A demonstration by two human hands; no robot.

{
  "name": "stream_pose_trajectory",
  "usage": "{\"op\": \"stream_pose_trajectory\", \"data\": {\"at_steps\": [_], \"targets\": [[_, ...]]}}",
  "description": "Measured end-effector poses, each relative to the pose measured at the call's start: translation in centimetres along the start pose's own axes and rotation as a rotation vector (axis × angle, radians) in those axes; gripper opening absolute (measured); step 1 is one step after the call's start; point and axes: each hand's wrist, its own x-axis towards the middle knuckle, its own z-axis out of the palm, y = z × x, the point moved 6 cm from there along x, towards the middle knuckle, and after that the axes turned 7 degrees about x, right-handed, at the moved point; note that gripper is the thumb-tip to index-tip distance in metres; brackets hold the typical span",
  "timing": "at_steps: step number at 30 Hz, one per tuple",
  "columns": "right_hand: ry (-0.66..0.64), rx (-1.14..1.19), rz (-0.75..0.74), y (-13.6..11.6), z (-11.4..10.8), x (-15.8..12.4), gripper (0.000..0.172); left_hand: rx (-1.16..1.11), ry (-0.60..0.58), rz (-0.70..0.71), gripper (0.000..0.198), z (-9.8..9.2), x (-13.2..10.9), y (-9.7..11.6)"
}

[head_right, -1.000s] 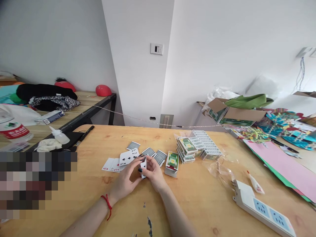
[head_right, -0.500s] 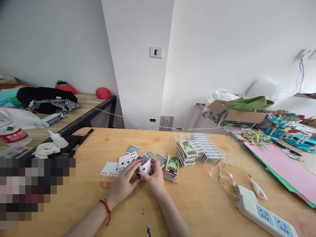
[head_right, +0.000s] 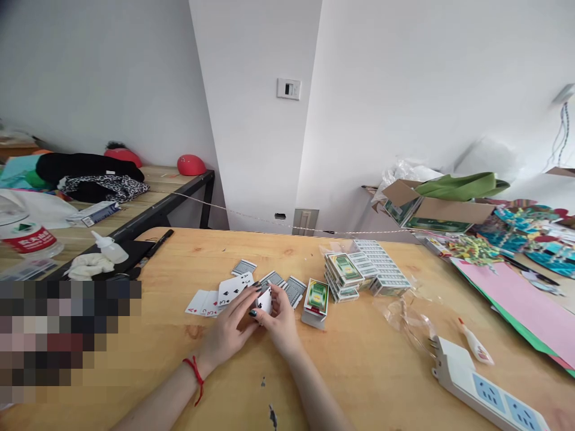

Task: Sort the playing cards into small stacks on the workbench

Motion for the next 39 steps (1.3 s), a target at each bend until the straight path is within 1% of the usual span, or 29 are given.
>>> {"op": "stream_pose_trajectory", "data": {"at_steps": [5,8,11,14,17,20,22,24,26,29,31,34,36,37,39], "targets": [[-0.063,0.11,0.096,0.4,0.4,0.0,0.053,-0.082,-0.051,-0.012,0.057,0.2,0.0,0.2],[-0.128,0.229,0.213,1.1,0.9,-0.2,0.05,-0.151,-0.088,-0.048,0.061,0.4,-0.1,0.1],[-0.137,0.313,0.303,1.4,1.1,-0.5,0.043,-0.218,-0.111,-0.063,0.062,0.5,-0.1,0.0],[-0.144,0.3,0.327,1.0,1.1,-0.6,0.041,-0.262,-0.124,-0.095,0.062,0.5,-0.1,-0.2],[-0.147,0.216,0.315,0.6,1.1,-0.6,0.046,-0.318,-0.127,-0.128,0.061,0.2,0.0,-0.2],[-0.132,0.138,0.259,0.4,1.2,-0.5,0.046,-0.423,-0.124,-0.155,0.059,-0.2,0.1,0.3],[-0.129,0.137,0.238,0.5,1.4,-0.5,0.044,-0.54,-0.134,-0.191,0.057,-0.3,0.1,0.6],[-0.143,0.181,0.261,0.8,1.6,-0.6,0.041,-0.665,-0.132,-0.249,0.056,-0.2,0.2,0.5],[-0.144,0.243,0.308,1.0,1.7,-0.7,0.04,-0.788,-0.111,-0.302,0.055,-0.2,0.3,0.2],[-0.096,0.305,0.353,1.0,1.3,-0.6,0.042,-0.997,-0.085,-0.353,0.053,0.1,0.6,-0.5],[-0.076,0.324,0.362,1.0,1.1,-0.5,0.045,-1.136,-0.083,-0.397,0.049,0.5,0.7,-1.2],[-0.091,0.3,0.371,1.2,1.2,-0.5,0.044,-1.291,-0.081,-0.494,0.041,1.1,0.6,-2.0],[-0.081,0.207,0.336,1.4,1.1,-0.6,0.044,-1.385,-0.088,-0.559,0.039,1.4,0.5,-2.3],[-0.056,0.132,0.288,1.2,0.9,-0.6,0.045,-1.43,-0.093,-0.587,0.038,1.5,0.4,-2.3],[0.033,-0.078,0.115,0.2,0.2,-0.5,0.043,-1.514,-0.1,-0.633,0.032,1.7,0.3,-2.3]]}}
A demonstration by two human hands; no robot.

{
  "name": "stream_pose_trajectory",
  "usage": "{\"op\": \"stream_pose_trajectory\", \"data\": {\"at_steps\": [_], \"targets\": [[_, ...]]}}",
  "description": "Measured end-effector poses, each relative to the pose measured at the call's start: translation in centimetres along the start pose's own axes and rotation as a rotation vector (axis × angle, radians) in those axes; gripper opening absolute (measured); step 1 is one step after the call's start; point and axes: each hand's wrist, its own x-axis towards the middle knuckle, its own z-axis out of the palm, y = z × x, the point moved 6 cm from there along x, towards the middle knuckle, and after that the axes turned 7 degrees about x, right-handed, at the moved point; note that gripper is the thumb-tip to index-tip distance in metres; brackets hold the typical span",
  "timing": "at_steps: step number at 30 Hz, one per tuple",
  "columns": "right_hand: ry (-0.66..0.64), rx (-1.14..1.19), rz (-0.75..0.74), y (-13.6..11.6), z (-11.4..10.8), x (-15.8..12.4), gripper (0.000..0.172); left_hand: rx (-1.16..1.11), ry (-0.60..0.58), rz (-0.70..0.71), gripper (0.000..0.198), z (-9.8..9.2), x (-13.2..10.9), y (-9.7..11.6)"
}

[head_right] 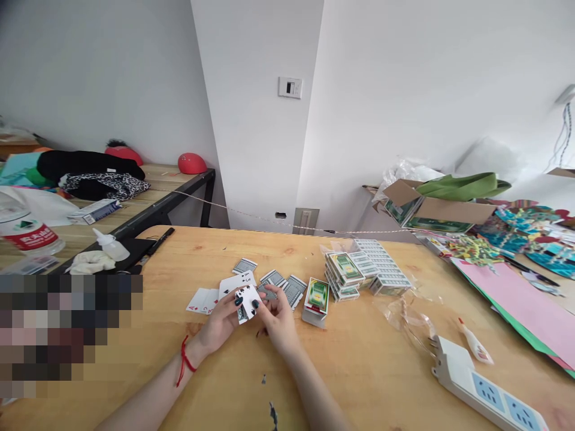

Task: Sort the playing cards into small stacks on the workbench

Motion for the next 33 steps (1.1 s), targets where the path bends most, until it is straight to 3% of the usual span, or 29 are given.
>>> {"op": "stream_pose_trajectory", "data": {"at_steps": [3,5,7,10,17,21,28,33], "targets": [[0.098,-0.355,-0.348,-2.7,-0.6,-0.4,0.028,-0.09,0.003,-0.068,0.02,-0.1,0.0,-0.2],[0.04,-0.475,-0.517,-4.0,-0.2,-0.7,0.019,-0.122,0.014,-0.117,0.015,-0.3,0.2,-0.5],[-0.076,-0.502,-0.598,-4.3,0.5,-1.0,0.023,-0.145,0.036,-0.15,0.013,-0.6,0.3,-0.7],[-0.163,-0.518,-0.628,-3.8,1.2,-1.4,0.032,-0.167,0.066,-0.177,0.014,-1.0,0.5,-0.9],[-0.009,-0.684,-0.683,-2.5,1.2,-1.6,0.039,-0.106,0.045,-0.189,0.015,-0.5,0.4,-0.9],[-0.023,-0.728,-0.672,-2.2,1.5,-1.8,0.038,-0.083,0.066,-0.151,0.014,-0.3,0.5,-0.8],[-0.106,-0.645,-0.647,-2.2,2.1,-1.9,0.037,-0.115,0.119,-0.173,0.02,-0.9,0.6,-0.9],[-0.077,-0.6,-0.613,-2.2,1.3,-1.4,0.032,-0.149,0.098,-0.199,0.016,-0.9,0.6,-1.0]]}}
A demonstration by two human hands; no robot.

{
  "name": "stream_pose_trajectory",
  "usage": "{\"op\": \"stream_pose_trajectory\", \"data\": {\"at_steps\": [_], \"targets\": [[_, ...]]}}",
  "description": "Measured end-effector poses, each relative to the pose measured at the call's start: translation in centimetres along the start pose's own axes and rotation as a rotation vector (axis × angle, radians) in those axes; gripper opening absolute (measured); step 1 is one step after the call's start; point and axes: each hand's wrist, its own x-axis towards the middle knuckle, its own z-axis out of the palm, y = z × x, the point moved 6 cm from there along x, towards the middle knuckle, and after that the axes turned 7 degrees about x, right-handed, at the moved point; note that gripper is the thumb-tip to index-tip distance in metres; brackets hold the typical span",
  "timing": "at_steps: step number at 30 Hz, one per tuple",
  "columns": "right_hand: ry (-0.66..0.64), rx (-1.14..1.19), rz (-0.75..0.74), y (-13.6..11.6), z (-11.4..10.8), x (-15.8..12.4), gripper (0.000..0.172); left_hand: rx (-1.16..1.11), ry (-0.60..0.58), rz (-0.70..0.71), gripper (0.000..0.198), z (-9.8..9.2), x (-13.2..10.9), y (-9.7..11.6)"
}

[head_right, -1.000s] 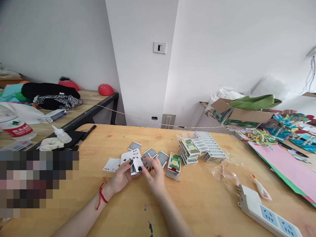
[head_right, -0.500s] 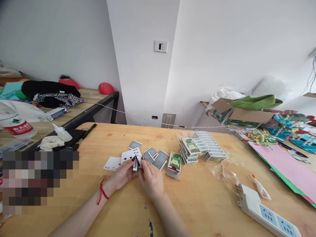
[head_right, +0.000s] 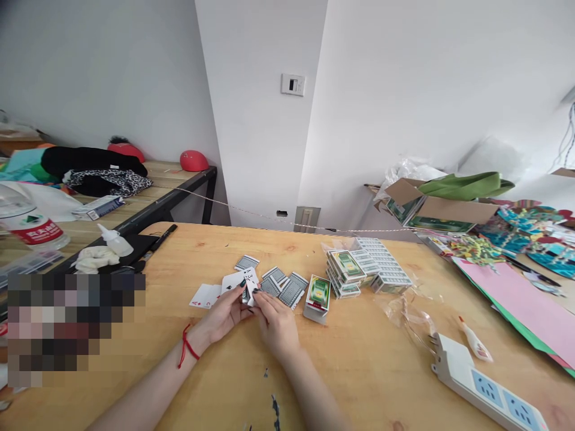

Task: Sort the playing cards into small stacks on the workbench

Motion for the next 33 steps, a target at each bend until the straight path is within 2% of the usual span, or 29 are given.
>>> {"op": "stream_pose_trajectory", "data": {"at_steps": [9,19,22,27,30,33], "targets": [[0.133,0.116,0.131,0.7,-0.5,0.0,0.014,-0.019,-0.025,-0.01,0.012,0.0,0.2,-0.3],[0.083,0.202,0.206,0.8,-0.8,0.4,0.015,0.037,-0.068,-0.03,0.013,0.5,-0.1,-0.2],[0.038,0.221,0.218,0.6,-0.8,0.6,0.021,0.097,-0.107,-0.052,0.014,0.7,-0.3,0.0],[-0.139,0.374,0.349,1.3,0.3,0.5,0.066,0.192,-0.173,-0.108,0.015,1.0,-0.5,0.0],[-0.212,0.455,0.379,1.4,0.7,0.4,0.067,0.189,-0.159,-0.135,0.015,0.8,-0.5,-0.1],[-0.222,0.414,0.354,1.1,0.5,0.5,0.062,0.185,-0.147,-0.128,0.017,0.7,-0.4,-0.2]]}}
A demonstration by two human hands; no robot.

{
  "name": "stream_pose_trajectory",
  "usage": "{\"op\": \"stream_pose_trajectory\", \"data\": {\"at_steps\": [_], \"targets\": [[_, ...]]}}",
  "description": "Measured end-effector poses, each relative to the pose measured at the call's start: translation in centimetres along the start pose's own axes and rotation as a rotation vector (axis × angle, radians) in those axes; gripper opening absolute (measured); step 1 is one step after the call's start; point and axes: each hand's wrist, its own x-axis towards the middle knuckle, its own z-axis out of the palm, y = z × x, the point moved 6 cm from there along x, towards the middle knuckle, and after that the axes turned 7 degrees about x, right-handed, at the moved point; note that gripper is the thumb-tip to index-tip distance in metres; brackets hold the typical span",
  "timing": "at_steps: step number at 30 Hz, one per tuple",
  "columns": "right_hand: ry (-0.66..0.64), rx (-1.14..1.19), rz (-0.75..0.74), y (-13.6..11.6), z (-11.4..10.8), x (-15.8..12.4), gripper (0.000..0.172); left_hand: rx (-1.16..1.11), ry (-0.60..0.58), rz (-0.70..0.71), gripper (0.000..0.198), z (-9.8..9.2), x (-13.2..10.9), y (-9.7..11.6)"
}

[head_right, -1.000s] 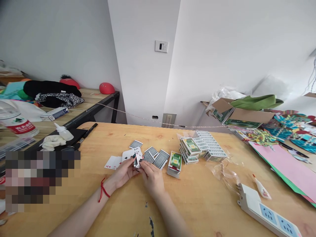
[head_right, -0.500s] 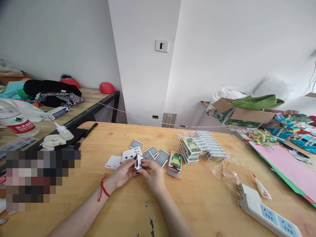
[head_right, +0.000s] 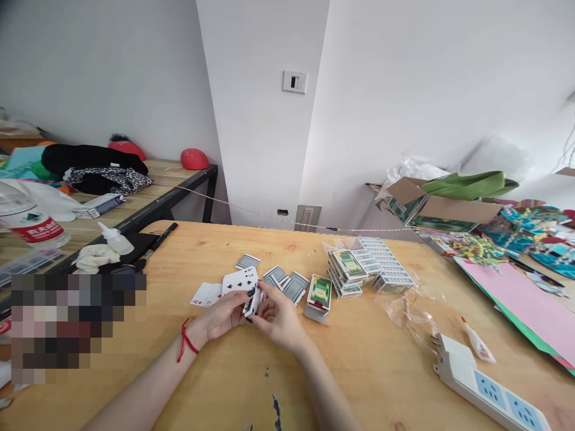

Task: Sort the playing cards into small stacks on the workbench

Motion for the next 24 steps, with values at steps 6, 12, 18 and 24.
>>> {"op": "stream_pose_trajectory", "data": {"at_steps": [6,12,18,24], "targets": [[0.036,-0.261,-0.039,-1.3,0.3,-0.2,0.058,0.007,-0.025,0.015,0.019,0.1,0.0,0.1],[0.022,-0.369,0.008,-1.5,0.5,-0.2,0.059,0.017,-0.029,0.031,0.019,0.1,0.0,0.1],[-0.001,-0.37,0.036,-1.5,0.5,-0.2,0.059,-0.001,-0.023,0.031,0.02,0.0,0.1,-0.2],[0.019,-0.416,0.038,-2.0,0.6,-0.2,0.059,0.017,-0.011,0.033,0.02,0.1,0.1,0.0]]}}
